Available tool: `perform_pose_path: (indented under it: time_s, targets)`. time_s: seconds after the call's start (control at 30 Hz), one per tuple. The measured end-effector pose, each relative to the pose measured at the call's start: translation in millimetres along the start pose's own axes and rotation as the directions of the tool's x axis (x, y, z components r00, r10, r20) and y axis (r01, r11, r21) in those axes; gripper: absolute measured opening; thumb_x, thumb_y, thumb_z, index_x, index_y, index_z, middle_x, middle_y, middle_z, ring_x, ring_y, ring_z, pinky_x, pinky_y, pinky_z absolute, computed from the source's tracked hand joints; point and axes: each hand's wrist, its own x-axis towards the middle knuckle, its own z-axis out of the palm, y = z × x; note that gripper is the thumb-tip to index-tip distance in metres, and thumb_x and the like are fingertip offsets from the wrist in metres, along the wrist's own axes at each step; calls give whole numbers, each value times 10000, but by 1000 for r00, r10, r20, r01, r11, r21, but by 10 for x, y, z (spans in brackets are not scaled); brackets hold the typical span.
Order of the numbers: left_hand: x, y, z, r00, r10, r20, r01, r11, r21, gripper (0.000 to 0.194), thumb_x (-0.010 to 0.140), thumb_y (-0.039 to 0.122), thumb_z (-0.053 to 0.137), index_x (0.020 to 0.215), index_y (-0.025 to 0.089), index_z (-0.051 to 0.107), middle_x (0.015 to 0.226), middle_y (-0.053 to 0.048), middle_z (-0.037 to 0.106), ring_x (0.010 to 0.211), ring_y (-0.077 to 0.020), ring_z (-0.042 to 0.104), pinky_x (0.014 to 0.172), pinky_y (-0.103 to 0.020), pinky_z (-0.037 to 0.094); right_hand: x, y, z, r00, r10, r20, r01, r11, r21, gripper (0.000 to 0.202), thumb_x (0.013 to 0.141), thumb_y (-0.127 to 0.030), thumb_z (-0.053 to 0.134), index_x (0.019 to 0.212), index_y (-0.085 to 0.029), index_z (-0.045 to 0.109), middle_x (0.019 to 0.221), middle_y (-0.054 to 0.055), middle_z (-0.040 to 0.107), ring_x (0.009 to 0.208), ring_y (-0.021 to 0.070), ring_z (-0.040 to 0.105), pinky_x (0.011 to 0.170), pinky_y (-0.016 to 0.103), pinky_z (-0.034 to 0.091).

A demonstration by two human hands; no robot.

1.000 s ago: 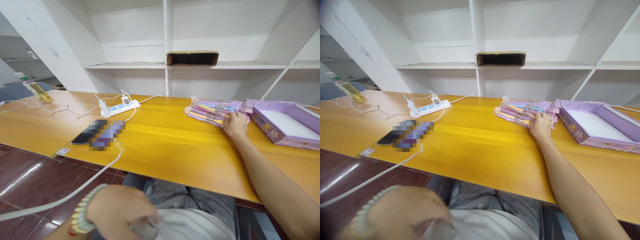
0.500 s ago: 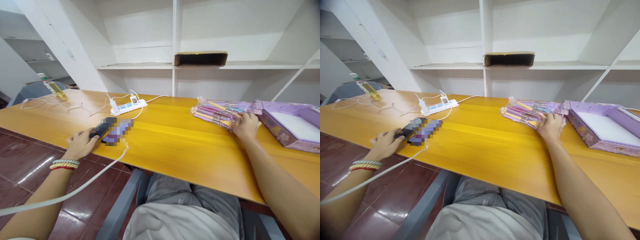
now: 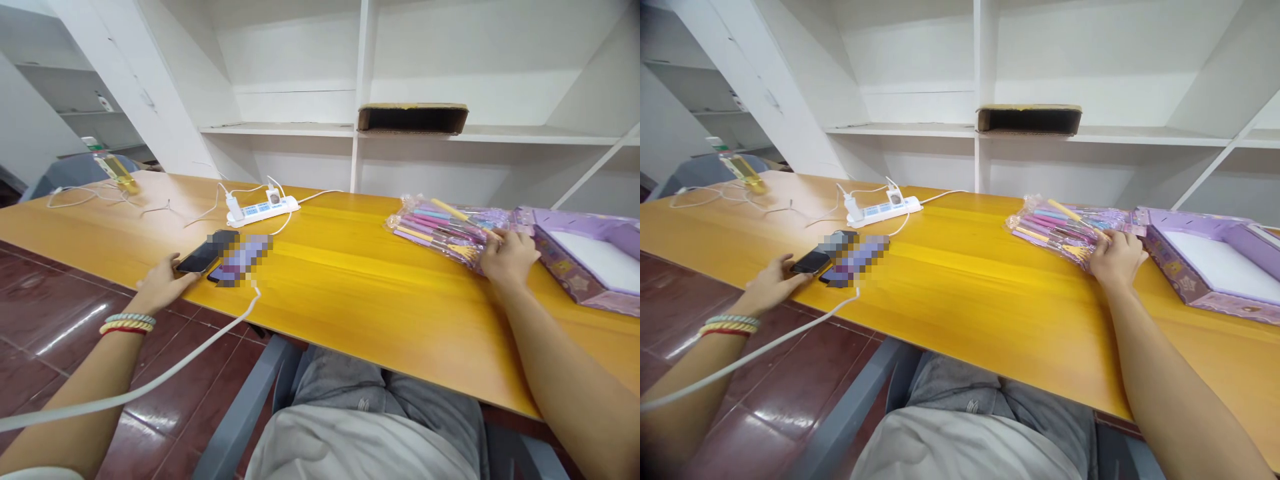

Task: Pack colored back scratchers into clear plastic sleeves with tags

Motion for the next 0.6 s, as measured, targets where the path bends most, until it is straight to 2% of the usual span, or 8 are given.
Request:
perform_pose_path:
  time_s: [0.13,0.27,0.37,0.5,0.6]
  targets:
    - [17,51,-39,999,-1,35,-2,995,98,833,726,703,353,1344,150,279,1306,-136,473,1160,-330,441,909,-460,324,8,9,0,1000,12,13,-12,1000,5,325,845,-375,405,998,-161,596,1043,175,551,1008,273,416,796,418,266]
    - [35,72,-36,1000,-18,19,17,999,46,884,702,714,400,1347,125,263,1243,-145,512,1121,-313,460,902,-453,332,8,3,-10,1000,23,21,-23,1000,2,331,839,-373,405,1005,-160,595,1056,178,557,1024,279,420,791,415,267]
    - [30,88,-22,998,21,-66,-21,1000,4,879,698,671,461,1342,101,277,1236,-152,493,1116,-299,442,903,-417,346,6,2,-14,1000,28,7,-28,1000,-8,332,823,-362,411,1001,-159,605,1051,171,568,1012,274,440,784,404,273]
    - [-11,124,-21,965,96,-244,-77,993,88,855,676,610,535,1320,94,312,1263,-167,445,1160,-304,390,962,-402,309,4,11,-12,1000,21,-11,-21,1000,8,322,815,-343,414,995,-157,606,1043,181,568,1001,287,448,778,408,281]
    - [-24,110,-21,959,114,-260,-86,989,119,884,665,603,549,1331,89,278,1285,-172,430,1177,-311,385,970,-399,303,4,19,-8,1000,16,-18,-15,1000,14,315,822,-345,413,994,-164,604,1040,179,570,996,291,447,778,412,284]
